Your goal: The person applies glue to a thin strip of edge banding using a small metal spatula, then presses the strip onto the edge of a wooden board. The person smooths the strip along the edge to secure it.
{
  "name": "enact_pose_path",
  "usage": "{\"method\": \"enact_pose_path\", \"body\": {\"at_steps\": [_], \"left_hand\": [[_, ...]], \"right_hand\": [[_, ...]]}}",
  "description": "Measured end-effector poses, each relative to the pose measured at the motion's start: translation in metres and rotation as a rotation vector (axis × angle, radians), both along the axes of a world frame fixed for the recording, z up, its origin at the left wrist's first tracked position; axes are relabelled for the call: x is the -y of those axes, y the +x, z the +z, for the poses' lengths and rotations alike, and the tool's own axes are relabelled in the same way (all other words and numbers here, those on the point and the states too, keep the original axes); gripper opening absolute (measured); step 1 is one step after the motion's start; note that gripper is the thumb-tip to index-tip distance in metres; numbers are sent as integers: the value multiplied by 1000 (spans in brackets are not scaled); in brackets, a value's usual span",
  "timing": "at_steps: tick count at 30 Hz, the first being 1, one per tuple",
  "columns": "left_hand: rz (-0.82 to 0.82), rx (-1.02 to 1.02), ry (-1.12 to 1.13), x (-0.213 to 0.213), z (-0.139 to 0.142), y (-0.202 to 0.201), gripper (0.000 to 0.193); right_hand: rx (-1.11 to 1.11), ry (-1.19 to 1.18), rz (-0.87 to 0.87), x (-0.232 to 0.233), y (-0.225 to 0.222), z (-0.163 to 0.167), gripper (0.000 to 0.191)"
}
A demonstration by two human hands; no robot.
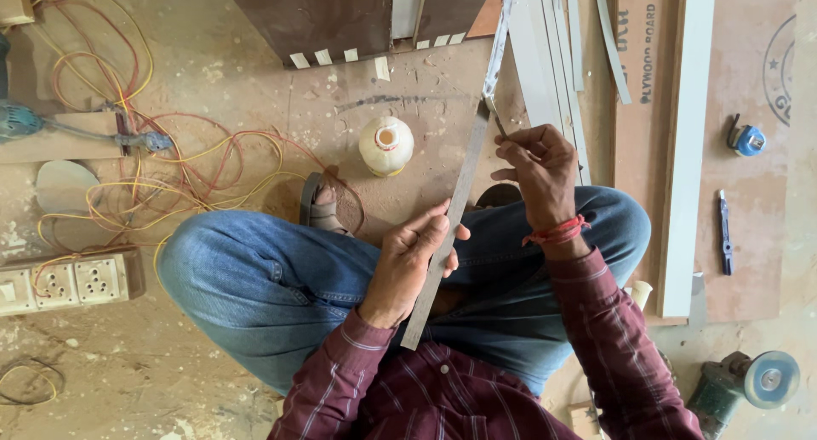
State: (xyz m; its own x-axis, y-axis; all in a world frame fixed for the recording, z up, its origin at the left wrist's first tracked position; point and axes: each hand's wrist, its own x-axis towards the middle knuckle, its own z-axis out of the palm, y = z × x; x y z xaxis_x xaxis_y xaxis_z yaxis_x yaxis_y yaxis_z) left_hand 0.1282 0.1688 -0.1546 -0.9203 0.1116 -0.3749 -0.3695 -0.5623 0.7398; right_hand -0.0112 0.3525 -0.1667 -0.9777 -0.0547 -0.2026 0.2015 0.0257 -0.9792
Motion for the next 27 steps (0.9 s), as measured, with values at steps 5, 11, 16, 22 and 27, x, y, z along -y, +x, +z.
{"method": "enact_pose_path", "body": {"at_steps": [5, 11, 16, 22, 27], "left_hand": [[2, -4, -4, 0, 1, -2, 48], [-2, 42, -14, 2, 3, -2, 47], [-8, 25, 10, 4, 4, -2, 47], [-26, 80, 31, 7, 3, 0, 50], [-19, 71, 24, 8, 3, 0, 52]], "right_hand": [[-87, 121, 55, 0, 13, 10, 11], [-152, 180, 77, 5, 35, 19, 12], [-174, 164, 121, 8, 50, 24, 17], [-191, 305, 137, 11, 70, 36, 21], [-288, 403, 172, 15, 86, 50, 20]]}}
